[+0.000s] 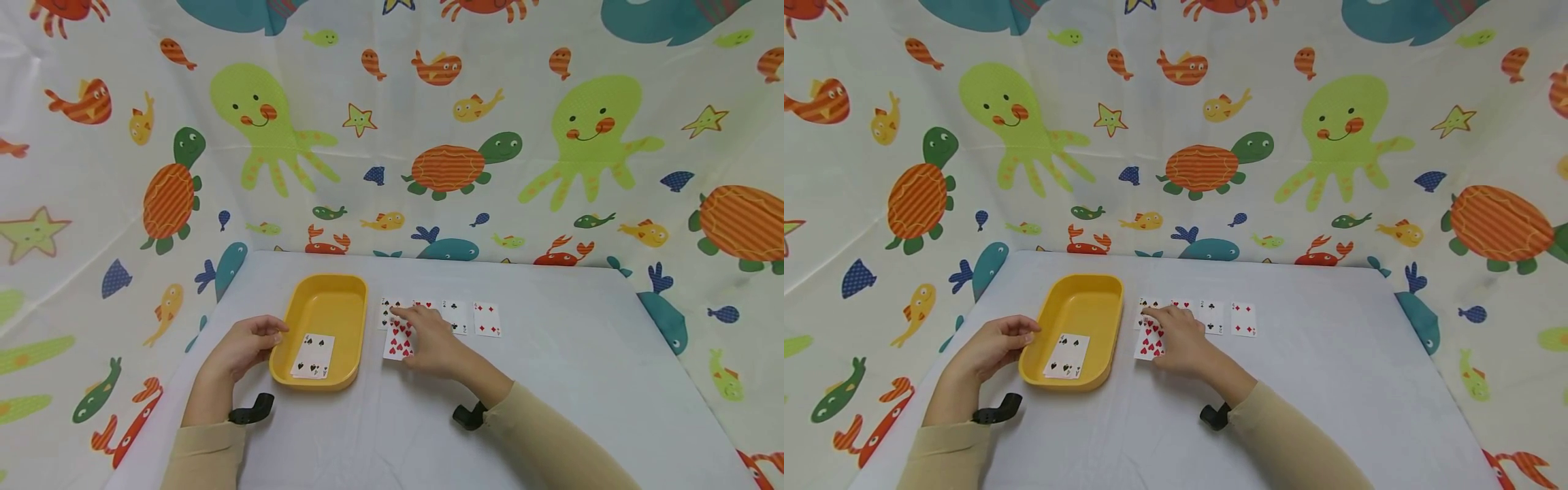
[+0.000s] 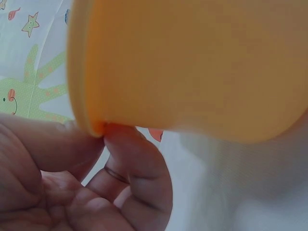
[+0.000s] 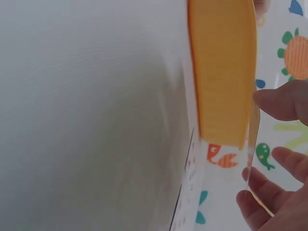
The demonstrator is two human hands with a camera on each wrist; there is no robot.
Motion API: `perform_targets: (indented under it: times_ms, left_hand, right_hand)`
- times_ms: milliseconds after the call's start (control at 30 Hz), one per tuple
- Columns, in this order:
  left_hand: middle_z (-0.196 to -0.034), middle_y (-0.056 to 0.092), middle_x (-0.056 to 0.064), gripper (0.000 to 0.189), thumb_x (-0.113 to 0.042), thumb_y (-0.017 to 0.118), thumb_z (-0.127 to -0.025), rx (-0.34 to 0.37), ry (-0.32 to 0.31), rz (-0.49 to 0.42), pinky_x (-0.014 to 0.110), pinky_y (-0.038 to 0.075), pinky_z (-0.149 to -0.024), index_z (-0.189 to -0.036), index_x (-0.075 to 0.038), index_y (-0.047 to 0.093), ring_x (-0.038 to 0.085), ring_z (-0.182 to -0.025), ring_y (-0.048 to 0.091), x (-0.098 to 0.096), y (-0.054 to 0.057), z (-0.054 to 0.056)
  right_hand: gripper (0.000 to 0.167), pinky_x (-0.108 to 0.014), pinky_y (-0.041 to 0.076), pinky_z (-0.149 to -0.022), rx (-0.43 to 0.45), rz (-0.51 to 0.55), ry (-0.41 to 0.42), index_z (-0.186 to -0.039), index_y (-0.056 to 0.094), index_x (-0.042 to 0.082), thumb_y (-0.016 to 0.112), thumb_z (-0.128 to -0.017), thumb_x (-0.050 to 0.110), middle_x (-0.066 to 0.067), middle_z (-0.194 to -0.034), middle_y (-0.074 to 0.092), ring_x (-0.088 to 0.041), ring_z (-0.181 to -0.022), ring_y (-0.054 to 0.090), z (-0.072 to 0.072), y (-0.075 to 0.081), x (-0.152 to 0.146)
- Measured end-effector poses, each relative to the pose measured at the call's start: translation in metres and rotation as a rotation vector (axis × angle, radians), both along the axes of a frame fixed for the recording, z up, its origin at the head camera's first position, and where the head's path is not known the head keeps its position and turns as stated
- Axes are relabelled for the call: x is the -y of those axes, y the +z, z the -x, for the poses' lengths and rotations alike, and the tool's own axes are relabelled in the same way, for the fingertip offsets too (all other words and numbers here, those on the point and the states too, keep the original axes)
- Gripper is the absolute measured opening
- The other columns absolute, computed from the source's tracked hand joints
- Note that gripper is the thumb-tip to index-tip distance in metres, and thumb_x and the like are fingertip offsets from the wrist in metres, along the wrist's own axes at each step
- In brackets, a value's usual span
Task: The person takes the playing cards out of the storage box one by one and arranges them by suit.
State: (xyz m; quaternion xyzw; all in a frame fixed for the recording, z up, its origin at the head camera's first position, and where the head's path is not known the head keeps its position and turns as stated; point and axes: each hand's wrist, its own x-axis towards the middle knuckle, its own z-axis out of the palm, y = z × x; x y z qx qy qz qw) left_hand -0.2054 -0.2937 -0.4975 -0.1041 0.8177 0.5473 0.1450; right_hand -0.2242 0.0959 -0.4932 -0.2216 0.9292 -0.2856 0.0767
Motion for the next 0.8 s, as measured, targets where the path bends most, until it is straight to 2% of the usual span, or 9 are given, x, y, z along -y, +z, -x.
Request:
perform_targets:
  times_ms: [467,633,800]
  left_hand:
    - [-0.12,0.07,0.012,0.027,-0.009,0.062,-0.107,-0.013,-0.014,-0.025,0.026,0.061,-0.081,-0.131,0.002,0.067,0.021,-0.093,0.064,-0.002,0.003,-0.003]
    - [-0.121,0.07,0.012,0.027,-0.01,0.062,-0.107,-0.009,-0.009,-0.02,0.026,0.06,-0.081,-0.132,0.002,0.067,0.021,-0.094,0.063,-0.001,0.003,-0.003]
    - [-0.123,0.07,0.014,0.028,-0.01,0.062,-0.107,-0.007,-0.01,-0.02,0.025,0.06,-0.082,-0.133,0.002,0.067,0.022,-0.095,0.063,-0.001,0.003,-0.002]
  right_hand:
    - [0.094,-0.068,0.04,-0.116,0.023,-0.013,0.006,-0.16,0.049,0.027,0.092,-0.077,0.017,-0.004,-0.156,0.056,-0.032,-0.142,0.048,-0.005,-0.016,-0.024]
    - [0.092,-0.066,0.042,-0.114,0.011,-0.031,0.011,-0.16,0.05,0.026,0.091,-0.077,0.017,-0.003,-0.155,0.057,-0.031,-0.141,0.048,-0.005,-0.021,-0.03]
    - [0.09,-0.067,0.041,-0.114,0.038,-0.036,0.01,-0.159,0.051,0.025,0.091,-0.079,0.017,-0.002,-0.157,0.057,-0.032,-0.141,0.048,-0.007,-0.023,-0.034]
